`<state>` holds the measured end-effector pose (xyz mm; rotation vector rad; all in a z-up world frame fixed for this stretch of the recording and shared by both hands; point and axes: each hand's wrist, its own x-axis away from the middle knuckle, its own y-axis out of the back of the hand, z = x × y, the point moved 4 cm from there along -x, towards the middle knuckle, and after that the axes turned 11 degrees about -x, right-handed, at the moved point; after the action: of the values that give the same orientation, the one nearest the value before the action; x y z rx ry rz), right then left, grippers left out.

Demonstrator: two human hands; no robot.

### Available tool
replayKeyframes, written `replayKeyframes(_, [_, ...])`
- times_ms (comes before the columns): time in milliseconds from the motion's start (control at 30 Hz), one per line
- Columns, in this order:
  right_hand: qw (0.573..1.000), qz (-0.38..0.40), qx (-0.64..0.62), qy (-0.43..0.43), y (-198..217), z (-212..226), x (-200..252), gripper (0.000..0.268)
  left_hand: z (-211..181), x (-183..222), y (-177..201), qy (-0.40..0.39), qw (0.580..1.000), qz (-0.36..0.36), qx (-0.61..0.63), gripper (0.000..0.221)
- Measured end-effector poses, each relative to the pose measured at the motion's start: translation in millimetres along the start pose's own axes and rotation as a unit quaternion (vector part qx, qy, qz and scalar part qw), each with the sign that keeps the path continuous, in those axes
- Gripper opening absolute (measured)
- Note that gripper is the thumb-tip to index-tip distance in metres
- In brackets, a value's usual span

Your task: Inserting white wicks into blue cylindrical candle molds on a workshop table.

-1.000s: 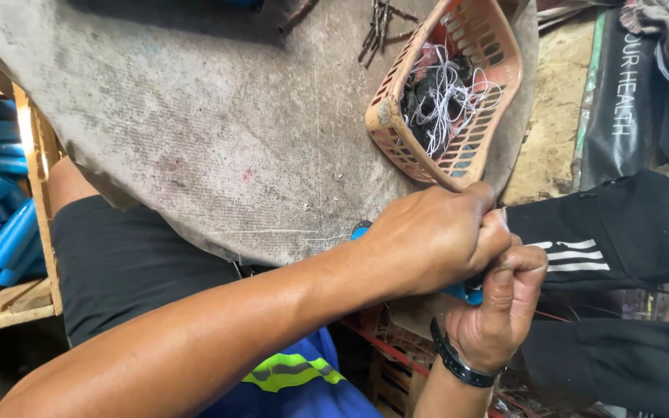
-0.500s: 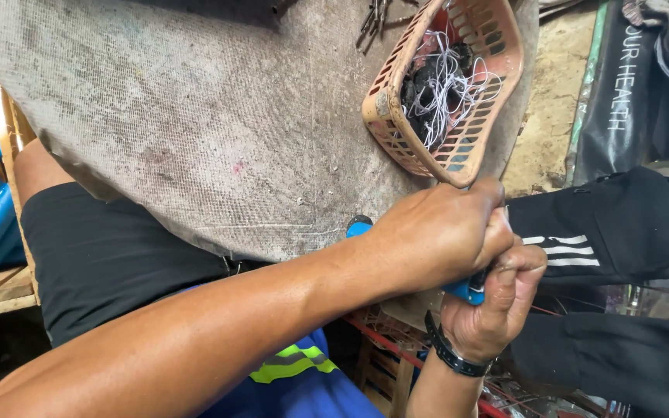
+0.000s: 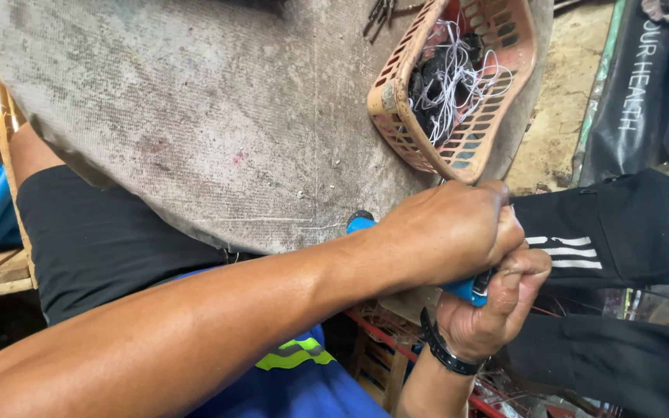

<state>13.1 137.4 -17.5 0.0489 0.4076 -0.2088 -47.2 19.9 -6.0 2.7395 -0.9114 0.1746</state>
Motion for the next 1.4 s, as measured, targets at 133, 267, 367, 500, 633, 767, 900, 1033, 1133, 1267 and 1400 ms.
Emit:
replayKeyframes(133, [0.999, -0.003, 0.030, 0.011, 3, 0, 1, 0.025, 0, -1, -1, 0.005, 1.000, 0.010, 0.003, 0.038])
replayKeyframes(267, [1.000, -0.012, -0.005, 0.002, 0, -2, 0, 0.024, -2, 1, 1, -0.004, 1.000, -0.004, -0.002, 0.038])
replayKeyframes(367, [0.999, -0.027, -0.019, -0.021, 10, 0, 6, 0.022, -2, 0, -9, -0.009, 1.000, -0.008, 0.000, 0.036])
replayKeyframes(500, [0.996, -0.003, -0.051, -0.075, 20, 1, 5, 0.020, -5, -1, -11, -0.014, 0.999, -0.030, -0.024, 0.036])
replayKeyframes(633, [0.997, -0.017, 0.044, -0.066, 18, 12, 14, 0.030, -7, 2, -13, -0.015, 0.999, -0.040, -0.024, 0.037])
replayKeyframes(767, [0.996, 0.049, 0.071, -0.031, 8, 11, 20, 0.069, -4, 3, -18, -0.032, 0.997, -0.063, -0.041, 0.036])
replayKeyframes(900, [0.996, 0.029, 0.088, -0.008, 9, 5, 25, 0.078, -4, 5, -21, -0.060, 0.994, -0.074, -0.059, 0.033])
replayKeyframes(1033, [0.998, 0.002, -0.061, -0.015, 12, -7, 29, 0.063, -6, 8, -20, -0.061, 0.995, -0.051, -0.063, 0.032])
replayKeyframes(1133, [0.992, -0.018, -0.122, -0.013, 5, -10, 30, 0.058, -2, 8, -22, -0.053, 0.996, -0.041, -0.064, 0.031])
replayKeyframes(1267, [0.990, -0.031, -0.116, 0.072, -8, -6, 26, 0.045, 0, 8, -19, -0.129, 0.987, -0.094, -0.024, 0.037])
replayKeyframes(1400, [0.991, -0.035, -0.110, 0.068, -4, -12, 28, 0.047, 1, 7, -20, -0.127, 0.988, -0.083, -0.022, 0.036])
